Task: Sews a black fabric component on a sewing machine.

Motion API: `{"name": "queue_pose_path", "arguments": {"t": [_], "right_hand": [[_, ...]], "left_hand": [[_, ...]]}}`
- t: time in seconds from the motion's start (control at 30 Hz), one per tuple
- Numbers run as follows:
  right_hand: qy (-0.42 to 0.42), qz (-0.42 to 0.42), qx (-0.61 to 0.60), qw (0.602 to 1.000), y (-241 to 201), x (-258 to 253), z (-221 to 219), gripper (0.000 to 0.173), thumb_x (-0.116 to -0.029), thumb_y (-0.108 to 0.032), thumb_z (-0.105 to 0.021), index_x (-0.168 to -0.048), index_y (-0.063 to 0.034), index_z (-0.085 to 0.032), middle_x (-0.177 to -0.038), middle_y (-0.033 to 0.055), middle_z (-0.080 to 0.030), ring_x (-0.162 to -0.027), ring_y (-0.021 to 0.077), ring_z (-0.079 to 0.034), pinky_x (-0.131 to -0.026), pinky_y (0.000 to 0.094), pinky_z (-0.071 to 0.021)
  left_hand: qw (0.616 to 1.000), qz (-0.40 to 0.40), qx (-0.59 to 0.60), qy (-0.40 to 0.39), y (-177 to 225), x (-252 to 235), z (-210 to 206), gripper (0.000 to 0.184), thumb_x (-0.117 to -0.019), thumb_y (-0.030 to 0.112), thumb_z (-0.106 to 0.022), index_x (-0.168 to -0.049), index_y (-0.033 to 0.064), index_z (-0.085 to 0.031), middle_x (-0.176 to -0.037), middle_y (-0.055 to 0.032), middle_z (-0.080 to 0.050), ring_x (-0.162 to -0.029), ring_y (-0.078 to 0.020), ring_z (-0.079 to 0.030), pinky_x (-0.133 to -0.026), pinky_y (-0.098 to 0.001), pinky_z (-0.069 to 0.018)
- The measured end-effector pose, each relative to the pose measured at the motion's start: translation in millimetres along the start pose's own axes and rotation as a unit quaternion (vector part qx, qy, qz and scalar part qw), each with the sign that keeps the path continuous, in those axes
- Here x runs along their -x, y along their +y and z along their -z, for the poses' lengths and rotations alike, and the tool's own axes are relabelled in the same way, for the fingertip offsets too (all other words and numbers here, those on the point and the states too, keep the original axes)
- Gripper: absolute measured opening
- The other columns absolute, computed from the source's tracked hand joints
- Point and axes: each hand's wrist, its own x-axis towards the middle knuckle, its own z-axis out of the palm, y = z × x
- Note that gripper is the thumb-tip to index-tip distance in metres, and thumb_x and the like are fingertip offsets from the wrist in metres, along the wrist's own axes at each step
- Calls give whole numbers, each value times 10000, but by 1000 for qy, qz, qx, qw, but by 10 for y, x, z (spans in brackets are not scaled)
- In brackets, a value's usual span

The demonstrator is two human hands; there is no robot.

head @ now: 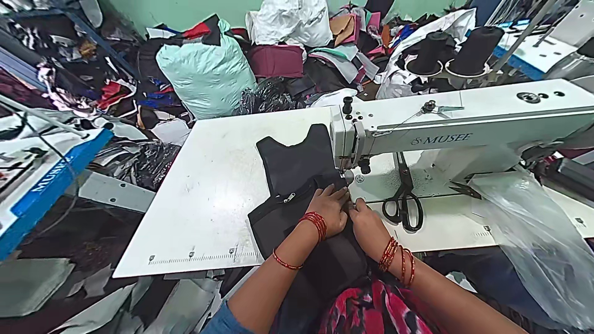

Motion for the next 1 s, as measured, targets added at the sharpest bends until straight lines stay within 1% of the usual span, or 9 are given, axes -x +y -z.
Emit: {"name": "queue_pose_path", "arguments": {"t": [0.1,0.13,0.23,0.27,0.47,0.63,0.7,0.83,1.0], "right_hand": [[14,0,-6,1000,-4,-1,-11,322,-989,75,-446,-1239,108,-646,-1366,307,-532,-1153,402,-636,-954,434,-544],[18,-1,-6,1000,-9,1,-15,319,-987,76,-449,-1232,110,-649,-1355,308,-538,-1148,401,-639,-948,431,-547],[11,-5,-5,1000,-30,-6,-3,319,-990,75,-449,-1240,113,-644,-1360,308,-535,-1164,405,-632,-959,429,-543],[9,-6,-5,1000,-36,-10,1,318,-989,76,-450,-1240,114,-643,-1358,307,-535,-1158,405,-633,-957,427,-544],[26,-28,-3,999,-62,-132,22,357,-1006,57,-439,-1322,89,-603,-1337,295,-540,-1117,376,-657,-931,403,-554],[79,-19,-21,996,-19,-306,-5,328,-1001,42,-451,-1264,100,-639,-1292,299,-576,-1114,374,-660,-946,409,-546],[88,-16,-25,996,-4,-360,0,336,-1004,36,-451,-1281,95,-633,-1284,301,-579,-1121,371,-657,-961,400,-540],[54,-33,-36,997,3,-446,68,380,-1024,7,-436,-1366,62,-591,-1352,290,-549,-1155,362,-644,-989,406,-526],[74,-31,-81,993,90,-403,48,403,-1014,-7,-450,-1386,18,-603,-1304,281,-578,-1101,367,-660,-952,437,-540]], "left_hand": [[1000,-3,-5,0,1,2,12,560,-1030,257,-390,-1575,133,-420,-1685,3,-305,-1567,-275,-237,-1210,-555,-211],[1000,-2,-8,0,5,2,18,561,-1028,262,-390,-1574,136,-422,-1684,8,-308,-1568,-267,-236,-1219,-569,-166],[1000,3,5,-7,10,-2,47,556,-1031,266,-415,-1571,133,-431,-1677,16,-327,-1580,-277,-205,-1189,-709,82],[1000,3,7,-13,4,-7,61,558,-1032,266,-420,-1573,132,-427,-1678,15,-325,-1583,-282,-194,-1161,-743,114],[999,-3,27,-19,-115,-132,134,545,-1034,252,-404,-1562,123,-443,-1677,16,-325,-1582,-246,-205,-1190,-708,97],[999,-36,29,6,-276,-280,188,533,-1002,195,-494,-1522,75,-493,-1601,-100,-434,-1538,-294,-308,-1197,-718,65],[999,-41,16,3,-320,-315,218,529,-1008,196,-497,-1524,79,-492,-1577,-130,-450,-1521,-313,-330,-1197,-718,58],[998,-55,-1,13,-413,-384,246,490,-1015,191,-489,-1492,92,-539,-1532,-125,-501,-1489,-308,-381,-1196,-723,47],[1000,-25,-18,1,-284,-329,280,448,-1030,277,-519,-1440,119,-602,-1522,-109,-513,-1473,-310,-400,-1179,-750,23]]}}
